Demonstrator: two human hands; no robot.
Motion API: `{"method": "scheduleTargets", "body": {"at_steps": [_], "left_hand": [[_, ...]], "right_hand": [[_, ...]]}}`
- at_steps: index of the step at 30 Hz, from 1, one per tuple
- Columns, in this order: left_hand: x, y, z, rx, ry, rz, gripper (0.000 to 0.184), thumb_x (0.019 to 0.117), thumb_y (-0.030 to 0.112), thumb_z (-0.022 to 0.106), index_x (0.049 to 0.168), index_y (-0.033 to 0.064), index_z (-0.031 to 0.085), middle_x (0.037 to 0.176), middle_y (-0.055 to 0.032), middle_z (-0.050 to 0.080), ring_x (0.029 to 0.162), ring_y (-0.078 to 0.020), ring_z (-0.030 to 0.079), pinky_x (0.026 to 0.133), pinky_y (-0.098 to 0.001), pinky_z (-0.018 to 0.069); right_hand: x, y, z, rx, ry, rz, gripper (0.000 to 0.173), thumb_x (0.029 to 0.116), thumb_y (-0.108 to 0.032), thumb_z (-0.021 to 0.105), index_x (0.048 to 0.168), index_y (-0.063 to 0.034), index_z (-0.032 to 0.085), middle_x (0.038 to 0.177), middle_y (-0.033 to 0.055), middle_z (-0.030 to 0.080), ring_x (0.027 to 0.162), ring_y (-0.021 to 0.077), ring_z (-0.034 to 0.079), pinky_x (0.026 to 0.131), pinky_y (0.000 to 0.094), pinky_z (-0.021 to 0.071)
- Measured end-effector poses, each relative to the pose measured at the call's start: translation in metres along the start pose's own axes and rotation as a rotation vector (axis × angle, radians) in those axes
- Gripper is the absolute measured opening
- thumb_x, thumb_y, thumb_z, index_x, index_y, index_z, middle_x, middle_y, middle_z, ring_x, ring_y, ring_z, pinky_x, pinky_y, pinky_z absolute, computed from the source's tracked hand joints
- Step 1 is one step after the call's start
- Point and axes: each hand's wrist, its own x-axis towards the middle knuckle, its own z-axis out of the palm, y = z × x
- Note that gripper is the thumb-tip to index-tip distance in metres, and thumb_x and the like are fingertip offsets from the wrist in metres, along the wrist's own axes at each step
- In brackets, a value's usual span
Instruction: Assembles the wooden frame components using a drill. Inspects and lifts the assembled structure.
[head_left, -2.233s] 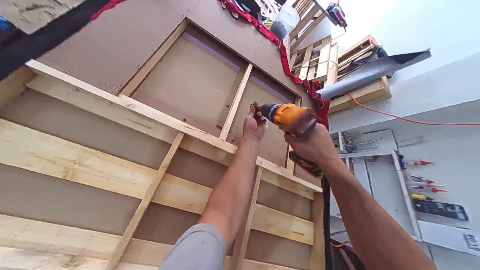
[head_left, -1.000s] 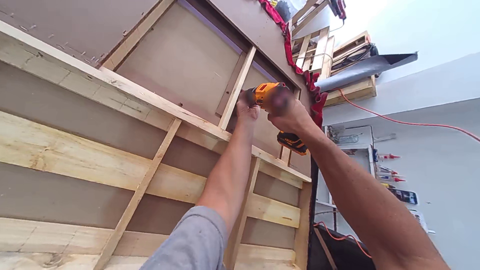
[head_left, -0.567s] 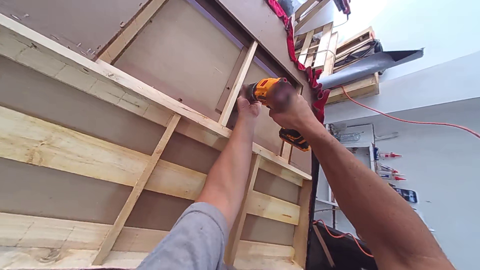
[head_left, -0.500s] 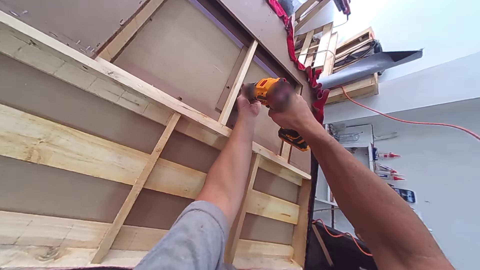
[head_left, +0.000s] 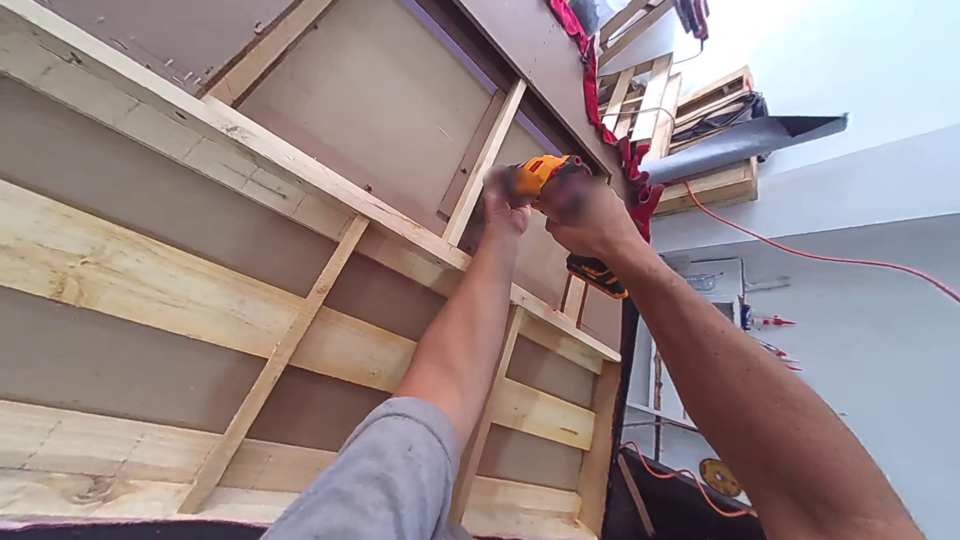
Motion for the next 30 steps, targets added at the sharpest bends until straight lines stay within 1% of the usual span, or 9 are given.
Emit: {"method": "scheduleTargets", "body": {"at_steps": [2, 4, 6, 9, 18, 22, 24, 26, 30], "left_hand": [[-0.005, -0.003, -0.002, 0.058, 0.071, -0.044, 0.041, 0.1123, 0.043, 0.030, 0.129, 0.0115, 0.052, 0.110, -0.0063, 0.061, 0.095, -0.0132, 0.061, 0.082, -0.0285, 0.0534], [-0.006, -0.008, -0.002, 0.127, 0.154, -0.083, 0.036, 0.1112, 0.044, 0.033, 0.099, 0.0154, 0.052, 0.075, 0.0009, 0.051, 0.053, -0.0055, 0.047, 0.046, -0.0174, 0.0417], [-0.010, -0.012, -0.008, 0.230, 0.167, -0.123, 0.043, 0.1122, 0.042, 0.029, 0.080, 0.0180, 0.044, 0.056, 0.0049, 0.038, 0.039, -0.0046, 0.034, 0.037, -0.0172, 0.0315], [-0.024, -0.018, -0.010, 0.428, 0.279, -0.189, 0.039, 0.1121, 0.040, 0.030, 0.083, 0.0185, 0.046, 0.058, 0.0054, 0.032, 0.041, -0.0066, 0.028, 0.039, -0.0194, 0.0282], [-0.023, -0.027, -0.020, 0.729, 0.427, -0.226, 0.034, 0.1097, 0.044, 0.038, 0.100, 0.0159, 0.056, 0.067, 0.0029, 0.034, 0.048, -0.0104, 0.030, 0.044, -0.0252, 0.0293], [-0.033, -0.028, -0.024, 0.900, 0.419, -0.331, 0.047, 0.1079, 0.044, 0.042, 0.136, 0.0063, 0.050, 0.113, -0.0135, 0.053, 0.091, -0.0224, 0.052, 0.079, -0.0394, 0.0478], [-0.037, -0.034, -0.028, 0.944, 0.428, -0.333, 0.046, 0.1085, 0.043, 0.042, 0.132, 0.0044, 0.052, 0.109, -0.0133, 0.053, 0.086, -0.0220, 0.050, 0.075, -0.0385, 0.0463], [-0.043, -0.041, -0.033, 1.047, 0.407, -0.329, 0.036, 0.1086, 0.040, 0.042, 0.108, 0.0067, 0.056, 0.085, -0.0058, 0.044, 0.068, -0.0169, 0.042, 0.060, -0.0329, 0.0408], [-0.052, -0.043, -0.036, 1.501, 0.159, -0.401, 0.040, 0.1104, 0.038, 0.040, 0.104, 0.0050, 0.061, 0.081, -0.0062, 0.050, 0.066, -0.0177, 0.047, 0.063, -0.0360, 0.0439]], "right_hand": [[-0.001, 0.000, 0.000, 0.010, 0.005, -0.015, 0.023, 0.0832, -0.029, 0.073, 0.087, -0.0072, 0.066, 0.083, 0.0158, 0.068, 0.084, 0.0363, 0.068, 0.068, 0.0622, 0.0487], [0.001, -0.002, 0.000, 0.019, 0.007, -0.019, 0.025, 0.0838, -0.029, 0.073, 0.089, -0.0062, 0.066, 0.084, 0.0166, 0.068, 0.086, 0.0370, 0.068, 0.069, 0.0630, 0.0485], [0.001, -0.003, 0.000, -0.004, -0.001, -0.018, 0.026, 0.0845, -0.030, 0.074, 0.089, -0.0057, 0.066, 0.085, 0.0174, 0.068, 0.086, 0.0383, 0.068, 0.069, 0.0636, 0.0483], [-0.007, -0.006, -0.002, 0.012, 0.031, -0.033, 0.023, 0.0841, -0.025, 0.075, 0.084, -0.0036, 0.066, 0.078, 0.0189, 0.066, 0.076, 0.0402, 0.067, 0.061, 0.0626, 0.0465], [0.002, -0.005, 0.003, -0.069, -0.014, -0.027, 0.026, 0.0839, -0.031, 0.073, 0.082, -0.0071, 0.064, 0.081, 0.0166, 0.067, 0.084, 0.0377, 0.068, 0.067, 0.0622, 0.0480], [-0.001, -0.008, 0.004, -0.108, -0.024, -0.034, 0.028, 0.0843, -0.031, 0.074, 0.080, -0.0050, 0.064, 0.080, 0.0188, 0.067, 0.083, 0.0404, 0.068, 0.067, 0.0635, 0.0484], [-0.004, -0.009, 0.004, -0.100, -0.012, -0.048, 0.027, 0.0837, -0.029, 0.075, 0.079, -0.0042, 0.064, 0.078, 0.0187, 0.066, 0.080, 0.0407, 0.067, 0.064, 0.0629, 0.0477], [-0.010, -0.009, 0.005, -0.057, 0.025, -0.082, 0.025, 0.0833, -0.024, 0.077, 0.079, -0.0028, 0.065, 0.074, 0.0193, 0.065, 0.073, 0.0410, 0.067, 0.058, 0.0617, 0.0462], [-0.005, -0.006, 0.007, -0.056, 0.035, -0.080, 0.024, 0.0832, -0.025, 0.074, 0.078, -0.0034, 0.064, 0.075, 0.0193, 0.065, 0.074, 0.0410, 0.067, 0.059, 0.0622, 0.0457]]}}
